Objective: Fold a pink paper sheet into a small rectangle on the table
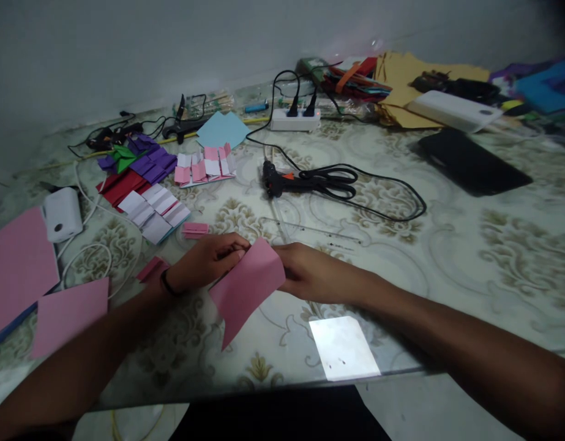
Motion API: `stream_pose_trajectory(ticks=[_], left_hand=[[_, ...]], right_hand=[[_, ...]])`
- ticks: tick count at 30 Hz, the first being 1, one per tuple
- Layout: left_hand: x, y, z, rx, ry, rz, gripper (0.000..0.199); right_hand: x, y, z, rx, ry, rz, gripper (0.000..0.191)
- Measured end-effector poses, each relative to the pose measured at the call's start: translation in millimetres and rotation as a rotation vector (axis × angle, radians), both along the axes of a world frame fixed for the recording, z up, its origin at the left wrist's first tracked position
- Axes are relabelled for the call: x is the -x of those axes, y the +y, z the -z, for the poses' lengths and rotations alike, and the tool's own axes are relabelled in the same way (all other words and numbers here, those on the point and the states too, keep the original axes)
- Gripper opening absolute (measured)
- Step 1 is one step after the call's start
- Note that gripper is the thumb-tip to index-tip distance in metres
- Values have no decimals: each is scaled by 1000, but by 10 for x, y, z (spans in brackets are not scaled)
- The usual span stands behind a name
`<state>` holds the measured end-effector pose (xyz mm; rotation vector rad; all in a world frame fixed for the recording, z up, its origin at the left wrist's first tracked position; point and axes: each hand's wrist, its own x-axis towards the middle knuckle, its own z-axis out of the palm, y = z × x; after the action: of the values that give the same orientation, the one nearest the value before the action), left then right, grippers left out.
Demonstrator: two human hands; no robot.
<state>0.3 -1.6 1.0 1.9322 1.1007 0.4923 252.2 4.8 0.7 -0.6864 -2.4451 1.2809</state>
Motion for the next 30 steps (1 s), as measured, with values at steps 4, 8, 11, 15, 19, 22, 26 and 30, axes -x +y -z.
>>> stream_pose_trajectory(ticks=[4, 8, 11, 15, 19, 22, 26, 30], left_hand=[[3, -1, 17, -17, -2, -2, 24], [-1, 6, 13, 4, 16, -4, 25], [-4, 8, 1, -5, 12, -4, 25], [-8, 1, -16, 4, 10, -5, 25], [-11, 0, -23, 9, 12, -8, 26], [-14, 0, -30, 11, 6, -4, 26], [-21, -8, -54, 12, 27, -3, 26], [-15, -17, -47, -3, 29, -9, 26]], right_hand=[[1, 2, 4, -6, 2, -4, 35], [-3, -4, 6, -18, 4, 1, 33], [-5, -8, 3, -21, 2, 4, 33], [-1, -8, 0, -23, 4, -6, 35], [2, -6, -5, -24, 13, -10, 33], [1, -6, -8, -19, 10, -10, 34], [2, -7, 4, -23, 2, -7, 28], [11, -19, 20, -29, 7, -5, 17]])
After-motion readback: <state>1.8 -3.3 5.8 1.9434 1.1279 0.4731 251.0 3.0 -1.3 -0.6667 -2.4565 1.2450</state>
